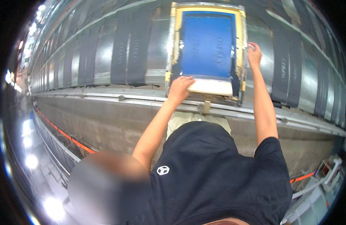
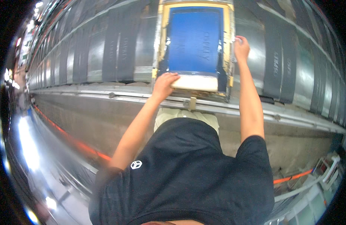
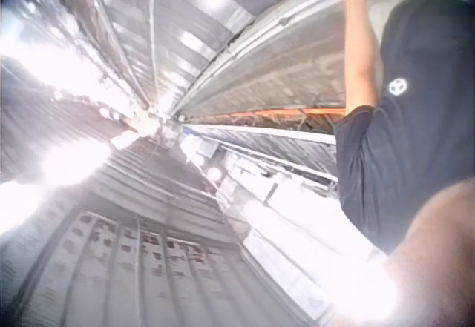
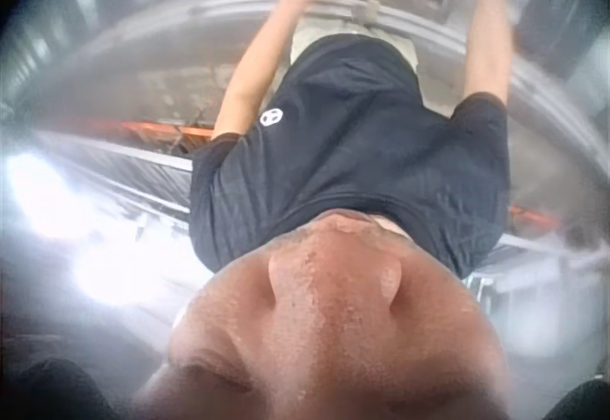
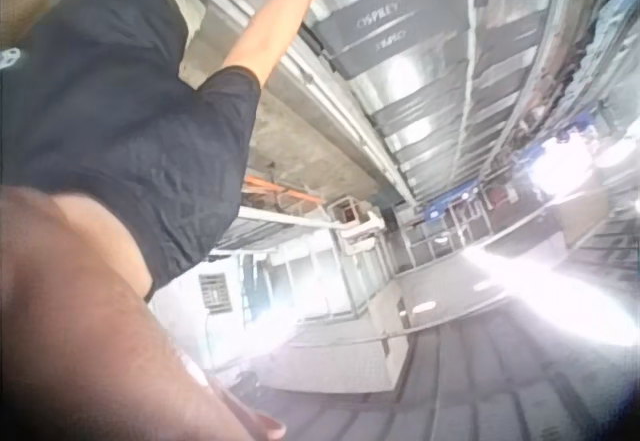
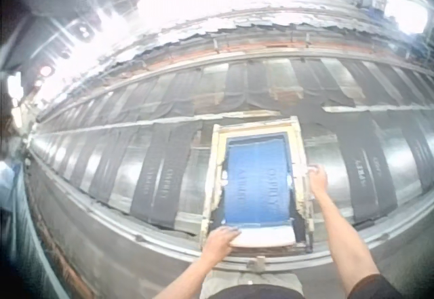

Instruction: The person uses a squeegee to pull blue ink across a screen printing frame mounted on a conveyor. The person repeatedly wipes the squeegee and repositions it to continue the printing motion across the same frame.

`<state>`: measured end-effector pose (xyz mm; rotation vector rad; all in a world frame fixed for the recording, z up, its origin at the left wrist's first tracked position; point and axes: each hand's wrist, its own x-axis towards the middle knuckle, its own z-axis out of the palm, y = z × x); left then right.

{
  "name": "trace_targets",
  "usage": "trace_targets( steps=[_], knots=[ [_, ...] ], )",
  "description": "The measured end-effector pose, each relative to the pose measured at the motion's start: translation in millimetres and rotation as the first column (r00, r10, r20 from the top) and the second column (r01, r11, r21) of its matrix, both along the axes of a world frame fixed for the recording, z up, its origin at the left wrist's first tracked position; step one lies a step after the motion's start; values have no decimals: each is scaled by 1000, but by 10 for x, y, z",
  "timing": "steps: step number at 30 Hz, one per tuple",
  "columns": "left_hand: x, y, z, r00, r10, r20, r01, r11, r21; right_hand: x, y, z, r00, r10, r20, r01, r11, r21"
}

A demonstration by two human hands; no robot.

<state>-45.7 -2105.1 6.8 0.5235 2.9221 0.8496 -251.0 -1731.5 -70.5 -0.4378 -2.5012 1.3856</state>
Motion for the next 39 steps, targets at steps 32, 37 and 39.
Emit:
trace_targets(
  steps=[32, 37, 39],
  knots=[
    [321, -4371, 318, 998, -49, -28, 41, 975, -216, 175, -4629, 185, 998, -56, 40, 56, 998, 20],
    [401, -4353, 241, 995, -90, -49, 76, 966, -249, 166, -4665, 323, 991, -68, 114, 69, 998, -1],
    [321, -4365, 153, 992, -84, -93, 58, 965, -255, 172, -4664, 332, 987, -70, 147, 66, 997, 27]
  ],
)
